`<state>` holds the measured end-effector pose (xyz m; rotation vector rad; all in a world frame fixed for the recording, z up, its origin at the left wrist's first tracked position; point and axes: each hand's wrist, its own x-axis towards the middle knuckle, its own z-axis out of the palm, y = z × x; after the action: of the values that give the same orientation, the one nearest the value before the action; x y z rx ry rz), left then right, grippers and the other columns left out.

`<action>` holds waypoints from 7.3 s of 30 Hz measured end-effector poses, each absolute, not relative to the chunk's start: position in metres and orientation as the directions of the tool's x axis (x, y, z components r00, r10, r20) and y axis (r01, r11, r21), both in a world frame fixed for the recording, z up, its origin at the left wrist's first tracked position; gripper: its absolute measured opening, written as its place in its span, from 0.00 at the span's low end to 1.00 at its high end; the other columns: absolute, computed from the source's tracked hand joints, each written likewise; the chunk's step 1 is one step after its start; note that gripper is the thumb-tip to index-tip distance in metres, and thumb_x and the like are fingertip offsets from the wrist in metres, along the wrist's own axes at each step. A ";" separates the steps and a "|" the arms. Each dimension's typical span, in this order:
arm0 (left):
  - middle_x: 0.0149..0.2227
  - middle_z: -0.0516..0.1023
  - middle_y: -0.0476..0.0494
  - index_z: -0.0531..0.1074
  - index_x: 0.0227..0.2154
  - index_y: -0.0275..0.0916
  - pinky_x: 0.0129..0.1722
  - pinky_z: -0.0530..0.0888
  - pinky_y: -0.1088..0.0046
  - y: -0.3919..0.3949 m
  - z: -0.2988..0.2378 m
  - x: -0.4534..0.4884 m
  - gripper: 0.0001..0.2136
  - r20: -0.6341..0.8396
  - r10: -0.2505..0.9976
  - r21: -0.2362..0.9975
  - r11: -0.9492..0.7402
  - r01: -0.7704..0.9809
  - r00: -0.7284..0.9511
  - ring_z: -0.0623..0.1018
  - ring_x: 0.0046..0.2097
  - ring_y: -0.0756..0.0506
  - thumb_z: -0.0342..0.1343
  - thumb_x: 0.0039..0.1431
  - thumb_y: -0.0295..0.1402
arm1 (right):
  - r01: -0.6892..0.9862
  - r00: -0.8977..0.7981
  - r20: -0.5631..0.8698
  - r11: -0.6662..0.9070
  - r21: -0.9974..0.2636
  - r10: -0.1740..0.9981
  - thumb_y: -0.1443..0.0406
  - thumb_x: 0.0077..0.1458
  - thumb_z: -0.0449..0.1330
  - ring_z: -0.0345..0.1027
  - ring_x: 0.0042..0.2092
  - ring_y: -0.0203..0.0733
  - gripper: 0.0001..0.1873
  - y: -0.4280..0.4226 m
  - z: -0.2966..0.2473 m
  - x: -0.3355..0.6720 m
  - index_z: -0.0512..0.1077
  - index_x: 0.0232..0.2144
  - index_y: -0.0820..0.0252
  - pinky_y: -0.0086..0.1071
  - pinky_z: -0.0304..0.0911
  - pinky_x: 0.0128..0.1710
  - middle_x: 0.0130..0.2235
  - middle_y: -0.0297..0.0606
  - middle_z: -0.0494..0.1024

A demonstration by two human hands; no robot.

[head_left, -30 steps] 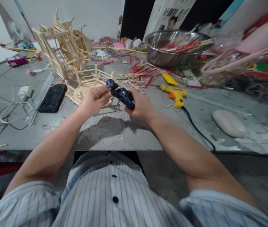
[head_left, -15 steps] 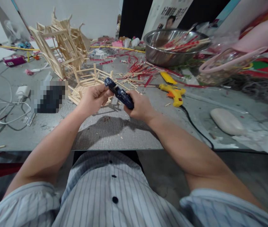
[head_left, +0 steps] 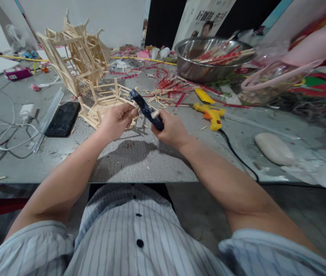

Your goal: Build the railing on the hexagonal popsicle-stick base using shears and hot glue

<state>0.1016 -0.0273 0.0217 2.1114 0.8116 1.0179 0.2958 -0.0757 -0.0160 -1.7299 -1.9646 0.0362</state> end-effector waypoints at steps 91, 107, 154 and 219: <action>0.21 0.62 0.53 0.58 0.23 0.43 0.26 0.68 0.75 -0.039 0.008 0.119 0.25 0.373 0.751 0.916 -0.391 -0.088 0.545 0.69 0.29 0.51 0.59 0.50 0.59 | 0.804 0.012 0.545 0.316 -0.503 0.838 0.52 0.48 0.61 0.65 0.56 0.60 0.42 -0.077 -0.038 0.276 0.52 0.61 0.57 0.55 0.62 0.54 0.55 0.53 0.68; 0.22 0.64 0.53 0.66 0.27 0.39 0.25 0.65 0.76 -0.035 0.002 0.115 0.23 0.411 0.722 0.872 -0.489 -0.010 0.557 0.66 0.26 0.53 0.60 0.52 0.56 | 0.473 0.064 0.589 0.495 -0.728 0.806 0.41 0.47 0.62 0.69 0.46 0.51 0.37 -0.067 -0.046 0.277 0.60 0.51 0.54 0.50 0.67 0.48 0.46 0.44 0.72; 0.22 0.57 0.55 0.57 0.24 0.41 0.27 0.57 0.73 -0.058 0.000 0.127 0.11 0.077 0.603 0.760 -0.551 0.345 0.794 0.58 0.25 0.52 0.50 0.60 0.33 | 0.686 0.118 0.616 0.385 -0.618 0.779 0.53 0.60 0.47 0.50 0.26 0.39 0.18 -0.071 0.002 0.316 0.53 0.21 0.52 0.37 0.49 0.31 0.22 0.32 0.59; 0.28 0.67 0.51 0.64 0.35 0.38 0.32 0.62 0.72 -0.050 -0.003 0.127 0.07 0.124 0.673 0.756 -0.540 0.370 0.729 0.67 0.30 0.50 0.55 0.58 0.35 | 0.470 0.019 0.230 0.194 -0.861 0.973 0.40 0.52 0.57 0.64 0.21 0.36 0.25 -0.076 -0.004 0.297 0.66 0.24 0.54 0.32 0.59 0.22 0.21 0.31 0.70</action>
<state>0.1265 -0.0505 -0.0027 2.1900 0.7848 0.5262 0.2968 -0.0757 -0.0038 -1.4071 -1.5884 0.7182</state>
